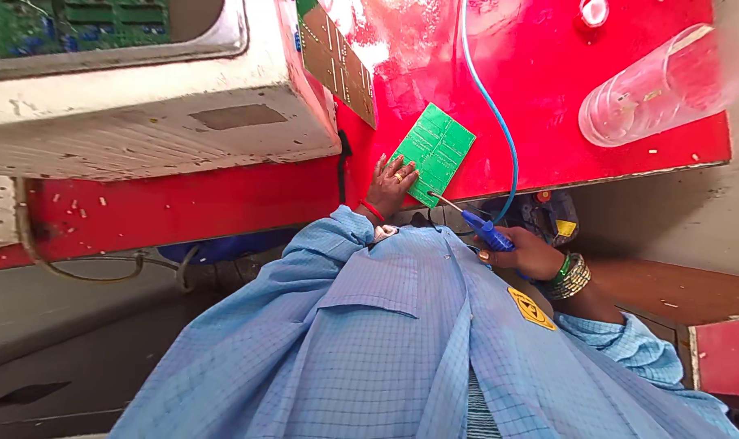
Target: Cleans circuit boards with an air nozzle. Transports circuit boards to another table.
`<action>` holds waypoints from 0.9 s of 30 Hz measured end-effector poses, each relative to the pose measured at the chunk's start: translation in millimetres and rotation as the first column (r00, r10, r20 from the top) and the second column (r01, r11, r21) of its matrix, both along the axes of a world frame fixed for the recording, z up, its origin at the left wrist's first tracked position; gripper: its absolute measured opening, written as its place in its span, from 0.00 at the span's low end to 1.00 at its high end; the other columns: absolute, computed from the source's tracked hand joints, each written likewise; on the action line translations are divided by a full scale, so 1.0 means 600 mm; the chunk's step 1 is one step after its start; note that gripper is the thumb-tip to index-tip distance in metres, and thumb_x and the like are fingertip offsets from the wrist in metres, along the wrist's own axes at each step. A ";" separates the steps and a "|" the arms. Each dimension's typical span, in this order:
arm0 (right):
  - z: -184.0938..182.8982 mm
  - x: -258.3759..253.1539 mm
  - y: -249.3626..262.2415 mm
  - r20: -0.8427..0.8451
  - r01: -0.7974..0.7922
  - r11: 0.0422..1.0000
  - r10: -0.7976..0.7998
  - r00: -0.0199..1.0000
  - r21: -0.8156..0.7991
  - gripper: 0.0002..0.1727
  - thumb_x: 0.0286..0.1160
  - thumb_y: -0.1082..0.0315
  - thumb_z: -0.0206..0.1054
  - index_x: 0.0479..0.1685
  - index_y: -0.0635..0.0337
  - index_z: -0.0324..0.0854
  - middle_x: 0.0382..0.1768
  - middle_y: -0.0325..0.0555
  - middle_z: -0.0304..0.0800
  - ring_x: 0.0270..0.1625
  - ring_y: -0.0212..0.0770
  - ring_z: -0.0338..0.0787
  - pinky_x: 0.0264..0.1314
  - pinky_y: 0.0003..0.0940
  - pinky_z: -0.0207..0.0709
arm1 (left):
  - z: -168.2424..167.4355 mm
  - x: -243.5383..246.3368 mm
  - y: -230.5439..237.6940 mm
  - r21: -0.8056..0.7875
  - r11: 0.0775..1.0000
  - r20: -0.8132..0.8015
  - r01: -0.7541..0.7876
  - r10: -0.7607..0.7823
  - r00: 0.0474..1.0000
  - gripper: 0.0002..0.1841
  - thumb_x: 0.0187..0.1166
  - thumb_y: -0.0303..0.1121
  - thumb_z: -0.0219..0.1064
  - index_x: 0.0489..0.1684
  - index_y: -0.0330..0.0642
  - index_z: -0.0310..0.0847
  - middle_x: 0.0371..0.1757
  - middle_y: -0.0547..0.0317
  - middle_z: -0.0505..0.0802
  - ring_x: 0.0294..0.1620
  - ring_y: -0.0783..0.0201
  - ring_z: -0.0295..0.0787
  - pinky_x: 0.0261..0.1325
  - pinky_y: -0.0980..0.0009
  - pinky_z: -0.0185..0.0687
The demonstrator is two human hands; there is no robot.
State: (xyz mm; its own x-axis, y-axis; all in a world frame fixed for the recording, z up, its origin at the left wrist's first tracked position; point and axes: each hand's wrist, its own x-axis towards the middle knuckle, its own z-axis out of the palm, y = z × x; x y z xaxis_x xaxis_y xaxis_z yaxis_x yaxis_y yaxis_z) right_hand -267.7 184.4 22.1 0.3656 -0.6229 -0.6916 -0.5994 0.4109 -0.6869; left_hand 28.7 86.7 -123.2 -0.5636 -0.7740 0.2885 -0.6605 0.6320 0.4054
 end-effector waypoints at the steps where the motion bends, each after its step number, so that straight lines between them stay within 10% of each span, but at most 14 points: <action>1: -0.002 0.002 -0.004 0.016 -0.002 1.000 0.002 1.000 0.004 0.25 0.70 0.52 0.71 0.62 0.58 0.82 0.40 0.34 0.88 0.37 0.22 0.84 0.45 0.25 0.80 | -0.002 0.002 0.000 0.016 1.000 0.002 -0.015 0.015 1.000 0.17 0.79 0.21 0.61 0.63 0.38 0.89 0.70 0.42 0.90 0.77 0.32 0.79 0.80 0.26 0.56; 27: -0.074 0.008 -0.151 -0.092 0.209 0.971 -0.220 0.971 -0.119 0.20 0.81 0.57 0.69 0.60 0.64 0.83 0.39 0.48 0.87 0.36 0.38 0.84 0.45 0.40 0.79 | 0.005 -0.004 0.013 0.078 0.994 0.009 -0.080 0.080 0.997 0.18 0.79 0.21 0.62 0.63 0.45 0.91 0.71 0.43 0.89 0.77 0.33 0.79 0.76 0.31 0.66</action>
